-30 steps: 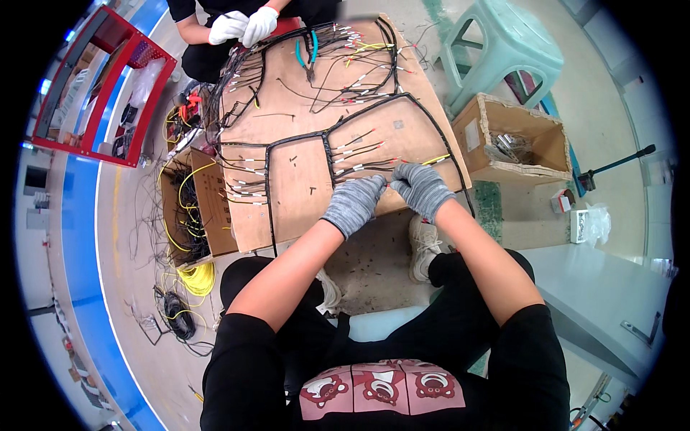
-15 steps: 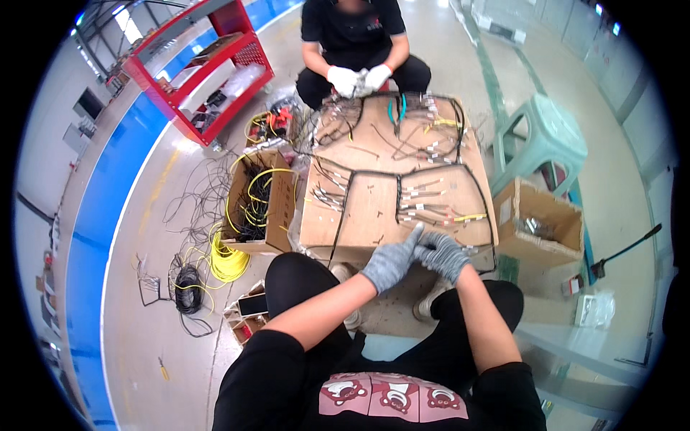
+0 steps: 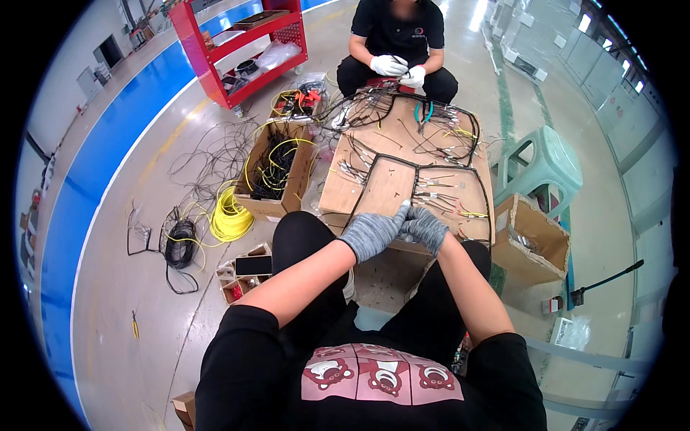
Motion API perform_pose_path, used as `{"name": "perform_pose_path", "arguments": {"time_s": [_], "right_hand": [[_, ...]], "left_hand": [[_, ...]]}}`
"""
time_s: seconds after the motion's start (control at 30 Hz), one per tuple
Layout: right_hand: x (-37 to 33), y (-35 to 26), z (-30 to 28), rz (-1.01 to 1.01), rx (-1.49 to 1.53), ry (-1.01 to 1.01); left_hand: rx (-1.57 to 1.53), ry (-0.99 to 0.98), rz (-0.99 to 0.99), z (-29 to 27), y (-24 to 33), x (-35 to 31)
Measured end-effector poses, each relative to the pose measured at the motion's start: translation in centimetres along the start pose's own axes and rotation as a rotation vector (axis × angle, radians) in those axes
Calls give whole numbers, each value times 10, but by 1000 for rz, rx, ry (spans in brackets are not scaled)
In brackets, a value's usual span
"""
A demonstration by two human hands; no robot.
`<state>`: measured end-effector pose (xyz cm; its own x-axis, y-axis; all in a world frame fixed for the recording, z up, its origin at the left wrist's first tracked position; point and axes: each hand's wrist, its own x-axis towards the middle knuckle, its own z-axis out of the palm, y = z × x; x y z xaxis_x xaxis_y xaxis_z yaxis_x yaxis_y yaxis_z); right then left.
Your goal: The person sits on the floor and repeatedly picks up short wires, strips their ends, and inserts them into a black cable harness laid on a low table. A coworker across the table performs similar wire work. The person handles wires one at a time and places finished pieces into the harness.
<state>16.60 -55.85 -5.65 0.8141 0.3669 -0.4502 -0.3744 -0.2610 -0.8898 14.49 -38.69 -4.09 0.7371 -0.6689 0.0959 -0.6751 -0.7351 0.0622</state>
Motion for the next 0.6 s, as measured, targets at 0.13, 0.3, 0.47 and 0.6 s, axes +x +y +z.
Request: {"name": "perform_pose_path", "arguments": {"time_s": [0.13,0.3,0.47,0.6], "right_hand": [[9,21,7,-114,386,7],[-5,-4,-4,-187,745,120],[8,-32,-35,-381,756,235],[32,-42,-63,-358,563,316]], "left_hand": [[-43,-43,-62,-17,-1,-4],[-410,117,-227,-25,-7,4],[-1554,495,-530,44,-57,64],[-1905,829,-767,96,-88,119]]}}
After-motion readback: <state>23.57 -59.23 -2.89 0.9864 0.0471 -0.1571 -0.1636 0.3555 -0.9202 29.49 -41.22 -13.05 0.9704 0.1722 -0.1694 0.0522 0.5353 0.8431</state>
